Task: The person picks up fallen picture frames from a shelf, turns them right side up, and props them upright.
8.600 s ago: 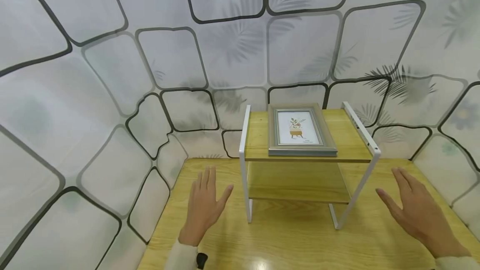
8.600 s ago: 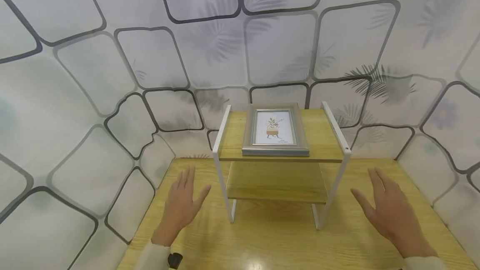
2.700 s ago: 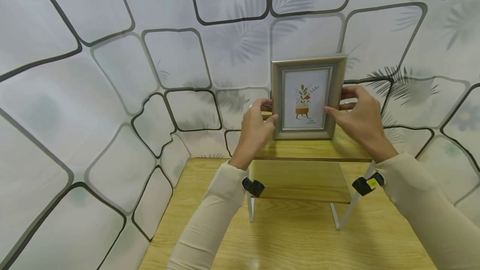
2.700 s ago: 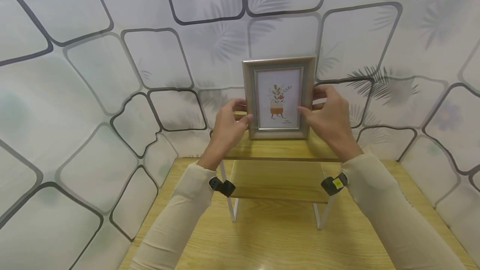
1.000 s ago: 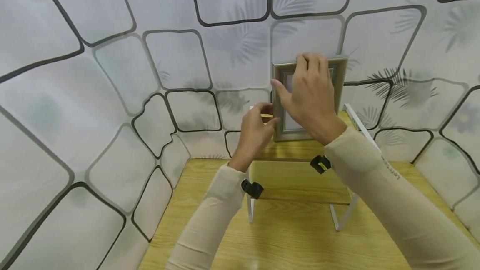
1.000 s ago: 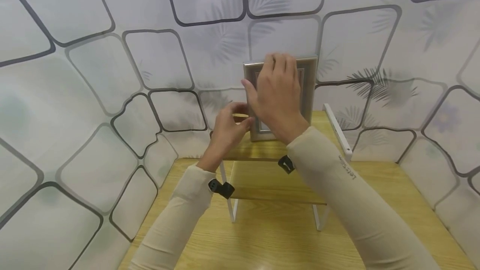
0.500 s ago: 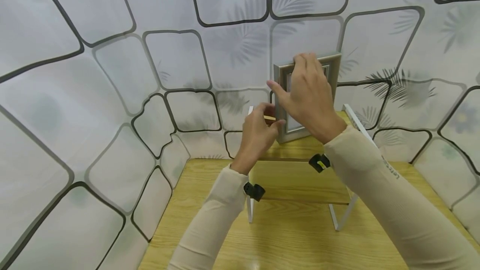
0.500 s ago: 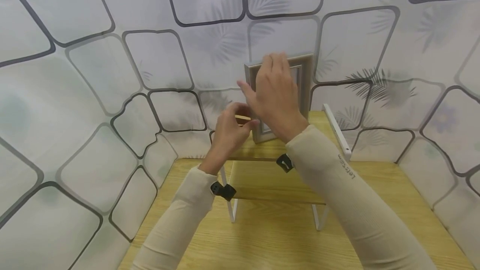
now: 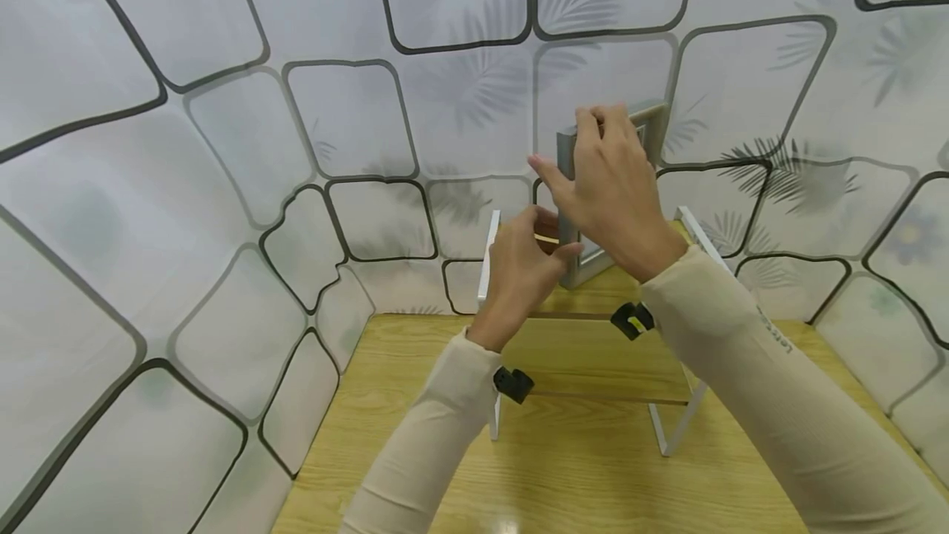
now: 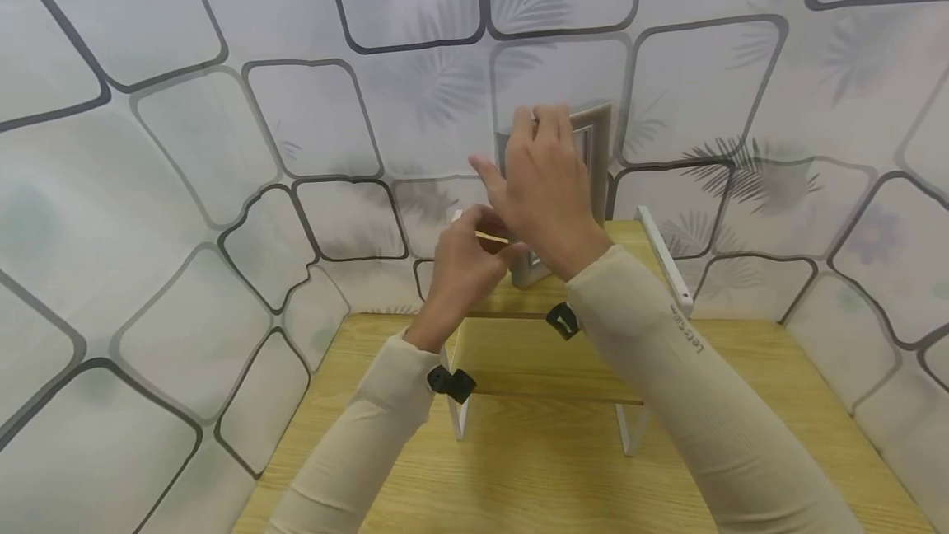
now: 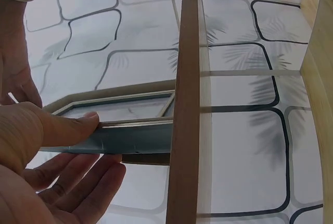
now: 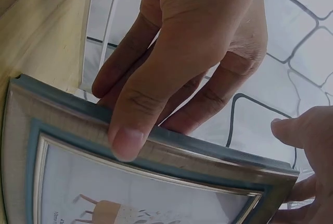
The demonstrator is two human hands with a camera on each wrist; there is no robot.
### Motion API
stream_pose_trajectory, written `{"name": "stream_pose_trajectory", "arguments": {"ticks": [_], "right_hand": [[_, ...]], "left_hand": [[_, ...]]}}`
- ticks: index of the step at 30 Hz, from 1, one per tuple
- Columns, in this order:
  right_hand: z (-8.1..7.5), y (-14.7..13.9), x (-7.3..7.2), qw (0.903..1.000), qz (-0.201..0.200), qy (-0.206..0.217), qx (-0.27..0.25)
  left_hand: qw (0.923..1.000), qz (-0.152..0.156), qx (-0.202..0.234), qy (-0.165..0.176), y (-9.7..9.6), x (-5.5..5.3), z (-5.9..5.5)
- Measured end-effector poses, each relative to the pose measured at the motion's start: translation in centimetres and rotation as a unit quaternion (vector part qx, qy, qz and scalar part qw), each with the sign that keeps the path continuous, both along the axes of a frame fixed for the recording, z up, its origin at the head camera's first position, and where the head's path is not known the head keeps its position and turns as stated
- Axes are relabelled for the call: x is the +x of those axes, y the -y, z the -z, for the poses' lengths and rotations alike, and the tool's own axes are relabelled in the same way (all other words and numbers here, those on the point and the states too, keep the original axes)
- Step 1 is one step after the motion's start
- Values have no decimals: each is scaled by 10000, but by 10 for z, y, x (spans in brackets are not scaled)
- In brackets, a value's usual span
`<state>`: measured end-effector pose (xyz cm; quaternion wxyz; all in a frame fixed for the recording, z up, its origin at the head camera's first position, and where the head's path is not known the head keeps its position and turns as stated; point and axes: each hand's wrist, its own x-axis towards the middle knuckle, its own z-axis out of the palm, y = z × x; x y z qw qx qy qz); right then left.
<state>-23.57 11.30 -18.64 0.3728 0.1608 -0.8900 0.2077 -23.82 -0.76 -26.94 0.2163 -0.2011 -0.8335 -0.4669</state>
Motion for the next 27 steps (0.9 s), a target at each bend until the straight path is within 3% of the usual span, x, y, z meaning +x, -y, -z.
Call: {"name": "stream_pose_trajectory", "arguments": {"ticks": [10,14,20,27], "right_hand": [[-3,-10,3,9992,-150,358,55],[-2,-17,3,9989,-309,341,-36],[-1,-28,3,9981,-493,361,-80],[2,-39,2,9979,-645,48,-5]], "left_hand": [[10000,-25,12,-15,-12,4,-1],[10000,7,23,8,-17,6,0],[9997,74,-62,-226,-23,8,2],[9987,41,-180,-477,-33,9,3]]}}
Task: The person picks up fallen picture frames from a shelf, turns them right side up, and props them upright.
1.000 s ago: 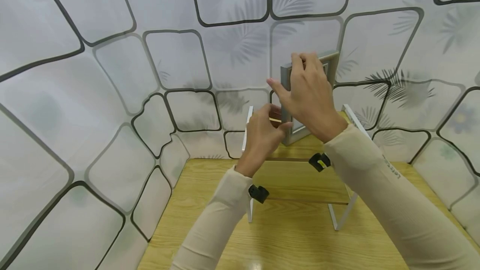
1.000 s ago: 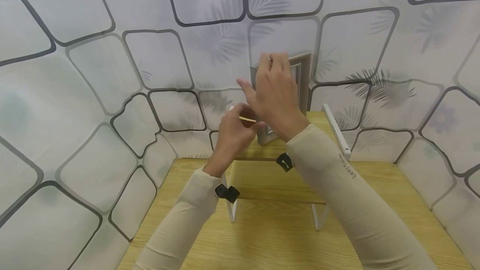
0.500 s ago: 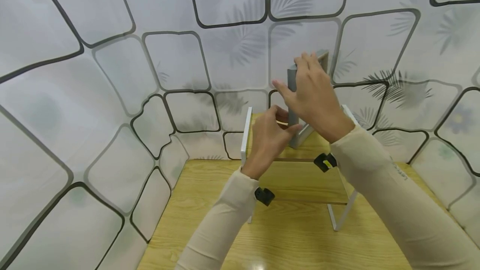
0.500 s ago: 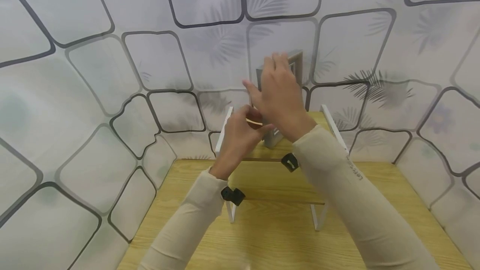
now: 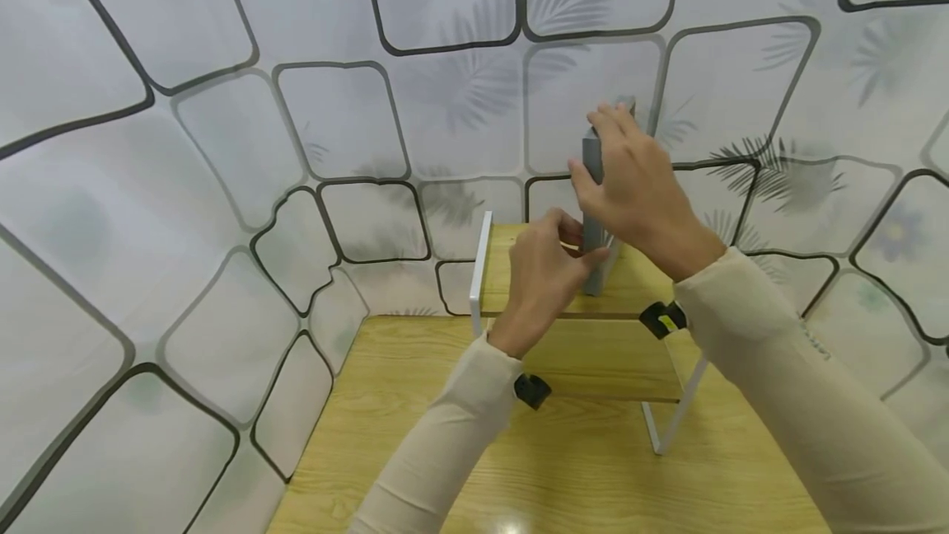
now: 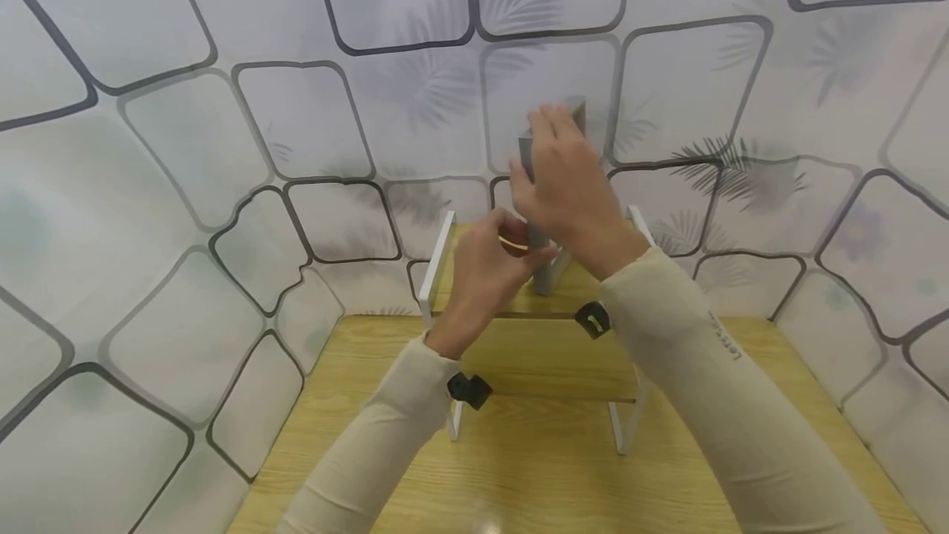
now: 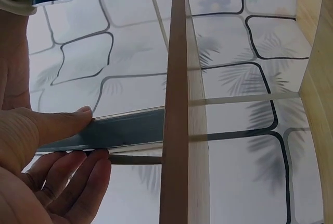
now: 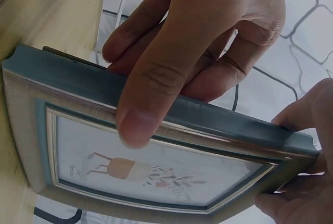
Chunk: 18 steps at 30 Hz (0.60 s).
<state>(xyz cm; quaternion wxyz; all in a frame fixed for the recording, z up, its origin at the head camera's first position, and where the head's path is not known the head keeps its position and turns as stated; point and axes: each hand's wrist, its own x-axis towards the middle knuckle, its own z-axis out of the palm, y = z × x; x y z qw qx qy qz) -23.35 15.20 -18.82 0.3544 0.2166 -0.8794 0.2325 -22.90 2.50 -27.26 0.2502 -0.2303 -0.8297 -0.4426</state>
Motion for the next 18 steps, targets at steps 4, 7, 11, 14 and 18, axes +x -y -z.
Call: {"name": "stream_pose_trajectory", "arguments": {"ticks": [4,7,11,14,18], "right_hand": [[0,-6,1,9999,-113,-10,-4],[1,-11,2,9998,-204,14,-23],[0,-19,4,9992,-392,28,-96],[1,-24,4,9985,-531,-6,-132],[3,-31,3,9977,-638,4,-208]], "left_hand": [[10000,59,-10,-78,-4,1,1],[9997,157,-26,-188,-4,2,2],[9993,250,-21,-273,0,2,4],[9995,187,-124,-236,5,1,4],[9982,199,-554,62,10,2,5]]}}
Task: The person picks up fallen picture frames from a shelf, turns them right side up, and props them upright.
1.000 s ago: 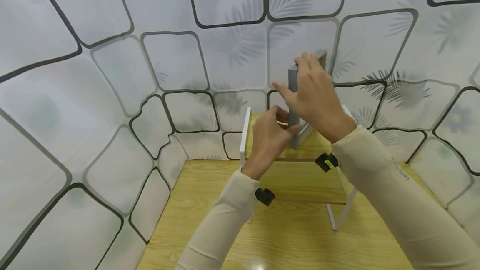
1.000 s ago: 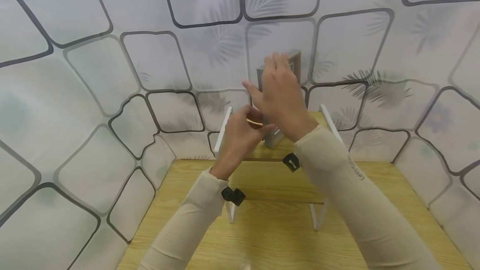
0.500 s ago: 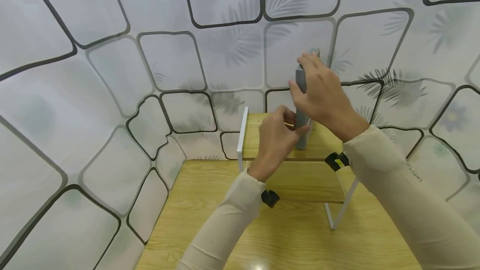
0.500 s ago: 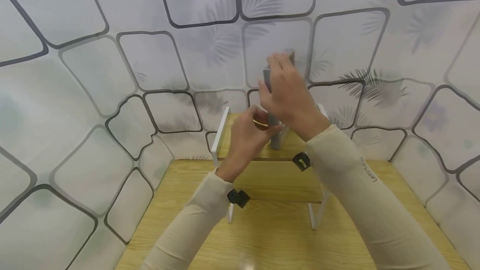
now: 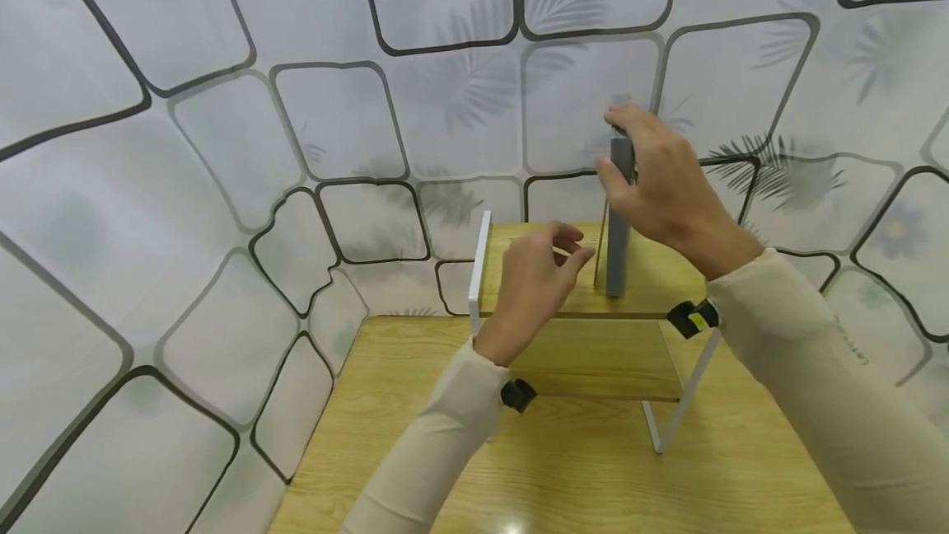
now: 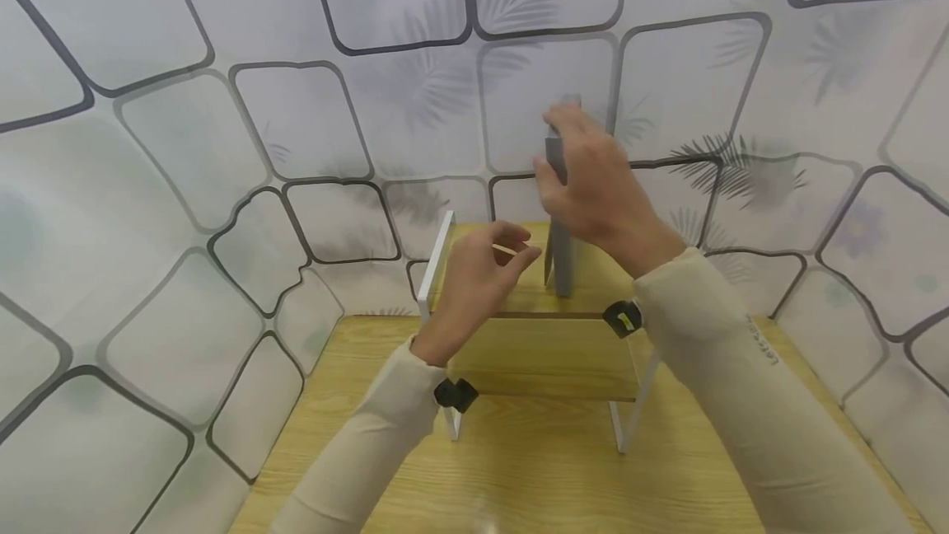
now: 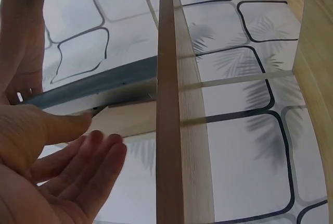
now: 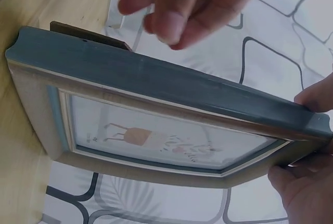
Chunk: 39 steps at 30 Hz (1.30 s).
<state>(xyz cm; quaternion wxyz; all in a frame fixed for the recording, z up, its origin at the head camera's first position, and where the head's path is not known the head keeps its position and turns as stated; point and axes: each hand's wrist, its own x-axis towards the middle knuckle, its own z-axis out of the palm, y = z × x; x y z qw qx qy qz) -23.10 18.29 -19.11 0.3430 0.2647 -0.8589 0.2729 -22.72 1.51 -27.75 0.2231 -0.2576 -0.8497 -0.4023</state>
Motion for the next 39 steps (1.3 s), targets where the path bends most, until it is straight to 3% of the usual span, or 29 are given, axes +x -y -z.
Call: {"name": "stream_pose_trajectory", "arguments": {"ticks": [6,17,27,39], "right_hand": [[3,-8,-4,9998,-167,-39,-92],[4,-18,-7,9987,-388,39,-313],[5,-20,-9,9979,-513,-46,-381],[4,-19,-11,9980,-542,-145,-282]], "left_hand": [[9958,154,-708,555,-2,1,1],[9930,194,-861,784,-20,-3,2],[9928,269,-967,651,-24,-6,1],[9943,54,-1038,238,-17,-7,2]]}}
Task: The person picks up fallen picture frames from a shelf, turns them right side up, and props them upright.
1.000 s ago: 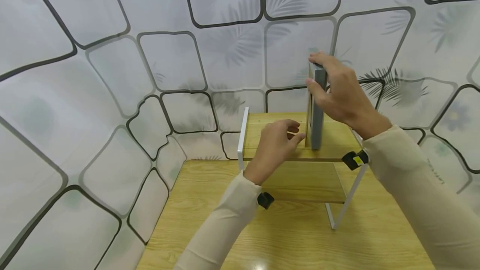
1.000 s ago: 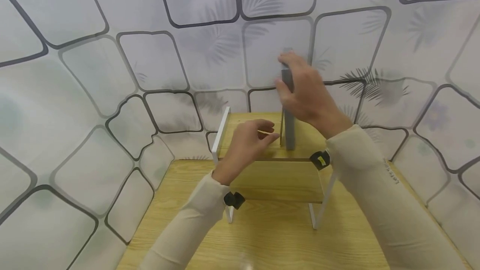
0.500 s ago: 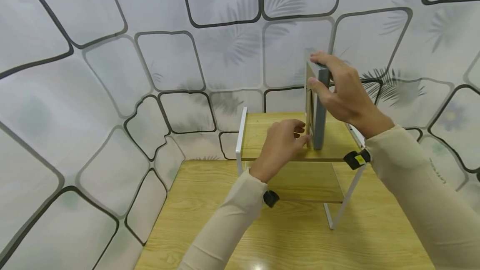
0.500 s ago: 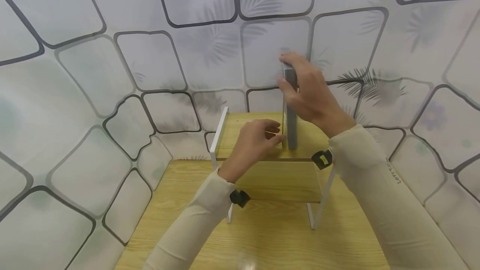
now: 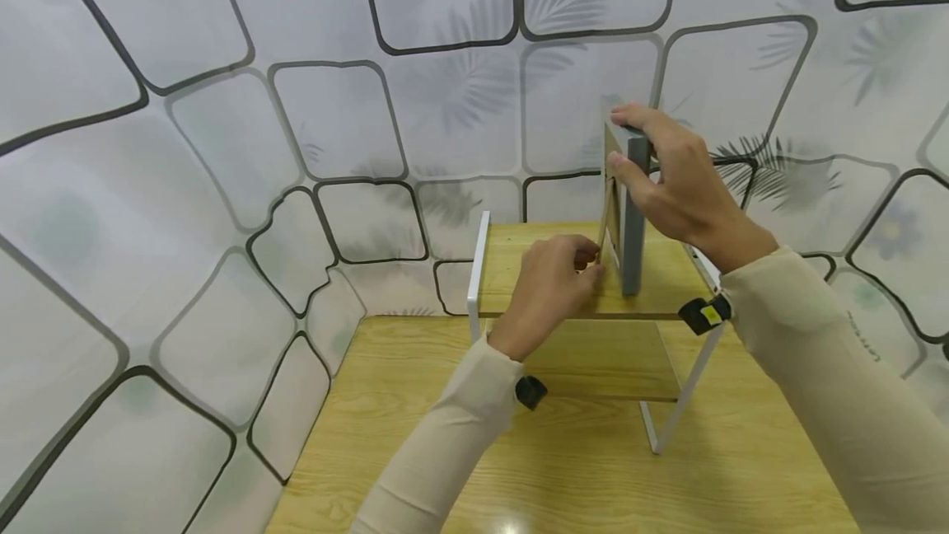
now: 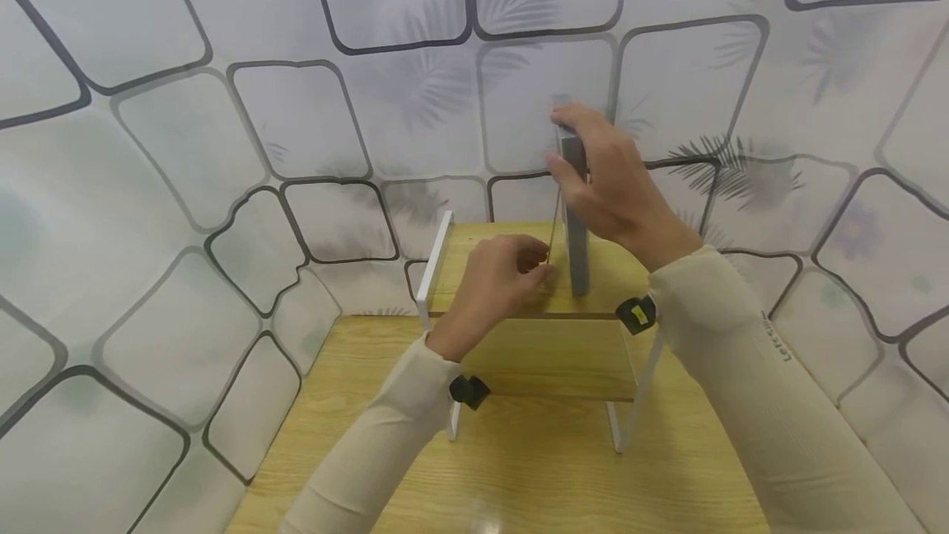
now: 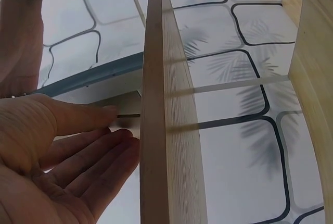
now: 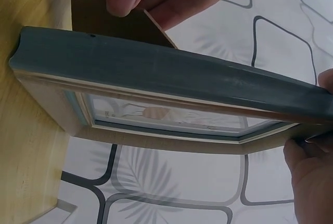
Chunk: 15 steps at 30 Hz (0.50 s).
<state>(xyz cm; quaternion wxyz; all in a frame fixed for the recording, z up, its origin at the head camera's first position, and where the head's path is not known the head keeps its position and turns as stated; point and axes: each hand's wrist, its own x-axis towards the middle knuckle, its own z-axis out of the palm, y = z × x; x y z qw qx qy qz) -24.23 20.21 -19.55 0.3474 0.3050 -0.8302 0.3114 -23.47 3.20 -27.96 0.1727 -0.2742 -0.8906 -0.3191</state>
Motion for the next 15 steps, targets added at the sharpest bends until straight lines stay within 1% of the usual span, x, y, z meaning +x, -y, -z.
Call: {"name": "stream_pose_trajectory", "arguments": {"ticks": [3,7,15], "right_hand": [[0,2,-2,10000,-18,-37,42],[0,5,-3,9999,-59,-47,115],[-1,13,-3,9996,-124,-37,247]], "left_hand": [[10000,-13,-4,-89,4,-1,1],[9999,-25,-26,-109,10,-1,0],[9989,-238,-257,-315,20,-2,-1]]}}
